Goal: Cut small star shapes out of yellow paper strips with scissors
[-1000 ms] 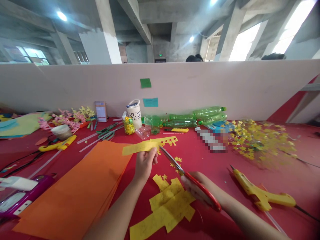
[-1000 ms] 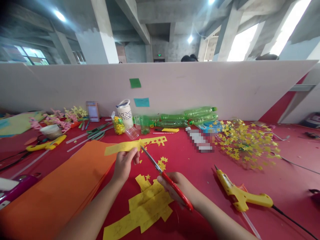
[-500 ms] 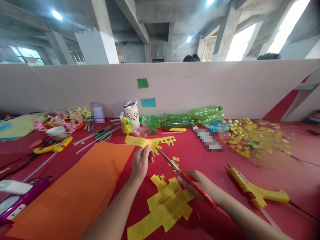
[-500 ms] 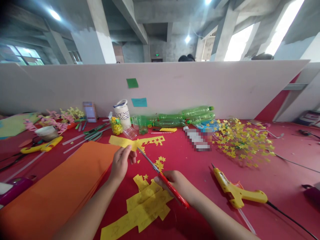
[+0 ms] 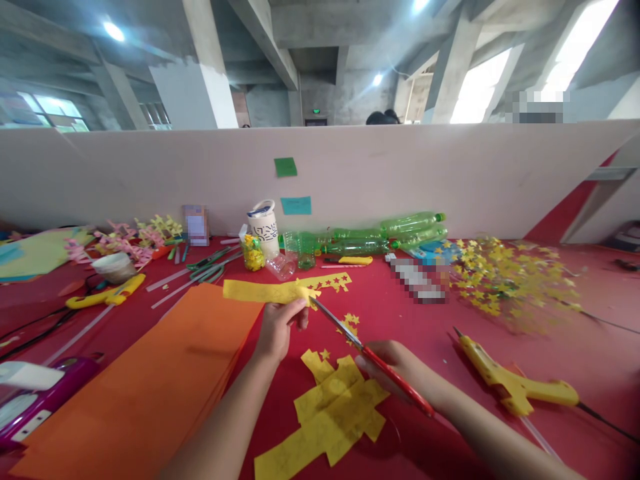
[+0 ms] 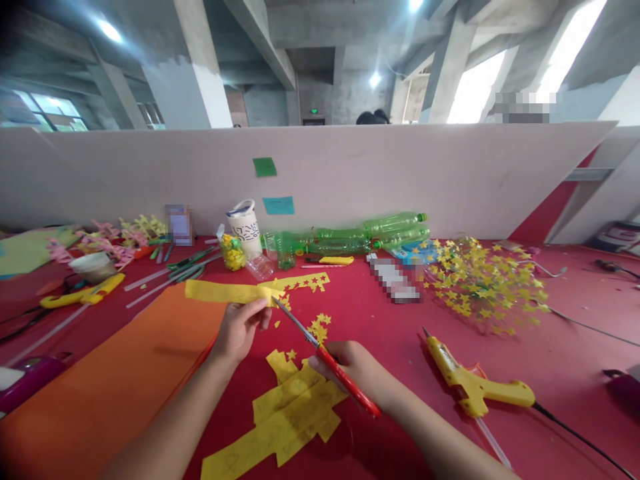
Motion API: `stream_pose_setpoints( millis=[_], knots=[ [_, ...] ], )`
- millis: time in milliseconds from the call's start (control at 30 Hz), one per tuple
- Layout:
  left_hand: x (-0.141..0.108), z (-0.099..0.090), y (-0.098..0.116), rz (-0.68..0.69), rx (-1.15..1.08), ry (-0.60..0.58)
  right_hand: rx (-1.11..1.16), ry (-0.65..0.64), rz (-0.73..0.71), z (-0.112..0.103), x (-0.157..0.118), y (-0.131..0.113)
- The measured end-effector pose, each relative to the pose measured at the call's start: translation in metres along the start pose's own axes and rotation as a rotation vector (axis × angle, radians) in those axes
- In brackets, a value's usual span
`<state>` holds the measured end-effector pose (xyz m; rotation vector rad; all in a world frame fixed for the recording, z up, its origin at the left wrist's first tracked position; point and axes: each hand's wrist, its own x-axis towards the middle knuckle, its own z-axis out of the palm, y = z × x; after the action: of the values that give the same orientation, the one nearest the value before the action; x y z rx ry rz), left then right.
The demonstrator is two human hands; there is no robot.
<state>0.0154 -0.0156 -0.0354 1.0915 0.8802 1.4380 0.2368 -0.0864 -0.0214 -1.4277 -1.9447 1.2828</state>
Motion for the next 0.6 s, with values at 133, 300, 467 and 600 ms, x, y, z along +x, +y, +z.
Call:
stream_pose_setpoints(
  millis=[133, 300, 467, 600],
  knots=[
    [0.0004, 0.0004, 0.0006, -0.032, -0.023, 0.004, -0.008, -0.004, 0.016, -0.0008, 0.0012, 0.0009],
    [0.0001, 0.0011, 0.0011, -0.049, -0.01, 0.017, 0.043, -0.013, 0.027, 0.0005, 0.0022, 0.004],
    [-0.0016, 0.003, 0.0015, -0.055, 0.022, -0.005, 0.171, -0.049, 0.075, 0.0048, -0.001, 0.0069],
    [-0.0034, 0.0074, 0.0004, -0.046, 0.001, -0.007, 0.267, -0.077, 0.033, 0.0066, -0.0044, 0.0069]
  ],
)
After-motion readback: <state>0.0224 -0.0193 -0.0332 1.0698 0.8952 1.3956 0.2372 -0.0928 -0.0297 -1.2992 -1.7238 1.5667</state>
